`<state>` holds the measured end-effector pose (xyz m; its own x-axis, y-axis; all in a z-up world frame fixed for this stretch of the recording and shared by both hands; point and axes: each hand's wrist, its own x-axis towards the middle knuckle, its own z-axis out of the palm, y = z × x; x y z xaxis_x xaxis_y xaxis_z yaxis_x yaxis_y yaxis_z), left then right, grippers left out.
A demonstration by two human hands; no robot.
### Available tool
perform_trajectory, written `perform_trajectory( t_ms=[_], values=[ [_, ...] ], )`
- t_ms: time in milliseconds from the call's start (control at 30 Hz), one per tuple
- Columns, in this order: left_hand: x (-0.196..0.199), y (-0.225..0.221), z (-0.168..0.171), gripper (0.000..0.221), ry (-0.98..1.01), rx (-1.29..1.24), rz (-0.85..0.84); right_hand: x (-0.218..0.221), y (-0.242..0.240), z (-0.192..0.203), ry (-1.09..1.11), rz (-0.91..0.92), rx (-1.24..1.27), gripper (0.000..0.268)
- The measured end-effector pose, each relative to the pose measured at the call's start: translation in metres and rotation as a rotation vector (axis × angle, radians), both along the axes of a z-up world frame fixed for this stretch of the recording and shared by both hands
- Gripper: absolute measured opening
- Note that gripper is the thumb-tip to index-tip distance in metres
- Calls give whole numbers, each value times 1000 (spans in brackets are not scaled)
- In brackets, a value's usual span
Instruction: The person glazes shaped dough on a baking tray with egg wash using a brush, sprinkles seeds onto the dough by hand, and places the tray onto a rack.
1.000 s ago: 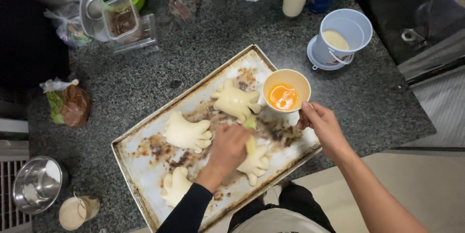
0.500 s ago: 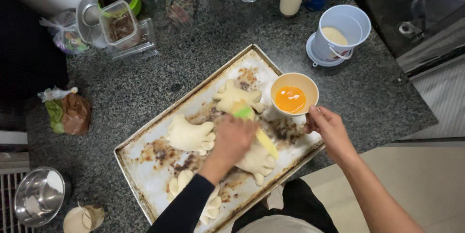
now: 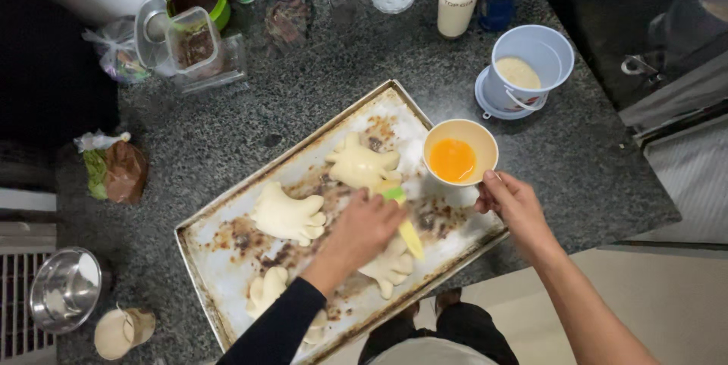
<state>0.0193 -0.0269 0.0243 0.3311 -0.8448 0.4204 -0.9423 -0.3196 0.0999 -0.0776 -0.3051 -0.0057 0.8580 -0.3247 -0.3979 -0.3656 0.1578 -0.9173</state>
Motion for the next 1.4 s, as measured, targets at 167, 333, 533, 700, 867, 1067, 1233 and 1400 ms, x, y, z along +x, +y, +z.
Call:
perform_trajectory(
  t_ms=[167, 333, 533, 700, 867, 1067, 1233, 1400],
  values=[
    [61, -1, 16, 24, 97, -259, 446, 0, -15, -6, -46, 44, 23, 39],
    [35, -24, 4, 14, 44, 149, 145, 5, -27, -13, -57, 52, 54, 36],
    [74, -28, 8, 22, 126, -115, 334, 6, -40, -18, -14, 64, 12, 37],
    [82, -47, 8, 7, 56, 260, 189, 7, -47, -21, -22, 63, 62, 36],
    [71, -43, 4, 12, 223, 153, 180, 3, -55, -25, -26, 64, 93, 35],
    [85, -42, 3, 12, 116, 306, 270, 3, -55, -21, -62, 117, 39, 38],
    [11, -27, -3, 21, 206, 174, 163, 2, -55, -14, -22, 137, 31, 38],
    [19, -3, 5, 33, 132, -52, 550, 3, -52, -11, 14, 136, 67, 37]
  ],
)
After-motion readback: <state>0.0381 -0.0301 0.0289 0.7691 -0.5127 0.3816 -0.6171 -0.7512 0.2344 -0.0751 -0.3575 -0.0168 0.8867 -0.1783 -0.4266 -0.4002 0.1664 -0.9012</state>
